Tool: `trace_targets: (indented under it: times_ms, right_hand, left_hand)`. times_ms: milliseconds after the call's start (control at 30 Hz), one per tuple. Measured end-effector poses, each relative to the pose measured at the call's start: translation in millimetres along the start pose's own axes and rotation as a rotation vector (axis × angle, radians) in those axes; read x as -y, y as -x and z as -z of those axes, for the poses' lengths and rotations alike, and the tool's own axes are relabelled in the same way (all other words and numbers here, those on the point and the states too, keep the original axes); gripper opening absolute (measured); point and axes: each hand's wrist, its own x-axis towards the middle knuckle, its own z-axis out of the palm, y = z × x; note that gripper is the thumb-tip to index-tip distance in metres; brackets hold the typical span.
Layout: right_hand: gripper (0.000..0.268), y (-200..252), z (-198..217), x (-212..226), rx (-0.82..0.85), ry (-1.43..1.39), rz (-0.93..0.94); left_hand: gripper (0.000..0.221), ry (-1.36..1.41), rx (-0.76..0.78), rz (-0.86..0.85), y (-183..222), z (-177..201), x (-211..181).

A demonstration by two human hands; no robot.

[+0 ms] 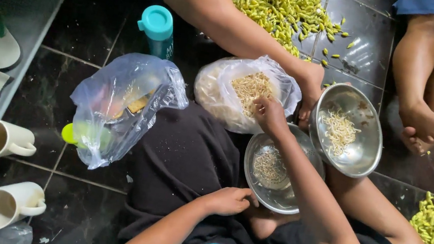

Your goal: Sorting and cleaning bean sprouts by hand, removing hulls and placing cleaned sprouts into a bowl

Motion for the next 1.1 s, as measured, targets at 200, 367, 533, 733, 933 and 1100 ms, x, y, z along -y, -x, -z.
trace_targets:
  times_ms: [200, 367, 533, 733, 933, 1100]
  right_hand:
    - [0.033, 54.7, 72.9, 71.0, 0.084, -0.309, -0.287]
    - [0.033, 81.9, 82.9, 67.4, 0.024, -0.693, -0.235]
    - [0.028, 99.0, 99.1, 74.9, -0.04, -1.02, -0.332]
    - [0.026, 108.0, 109.4, 83.0, -0.155, -1.228, -0.349]
    - [0.022, 153.7, 127.1, 105.9, -0.15, -1.03, -0.224]
    - [0.022, 216.8, 96.6, 73.8, -0.029, -0.647, -0.169]
  left_hand:
    - [0.041, 0.019, -0.003, -0.006, 0.1, -1.4, -2.1]
    - [0.041, 0.002, -0.011, 0.003, -2.3, -4.0, -2.7]
    - [0.041, -0.011, -0.029, -0.002, -15.4, -9.9, 7.2]
    - [0.04, 0.0, -0.07, -0.013, -21.0, -16.5, 22.6]
    - [0.038, -0.006, -0.095, -0.013, -20.5, -19.9, 30.5]
    - [0.039, 0.024, -0.105, -0.015, -23.6, -22.7, 36.5]
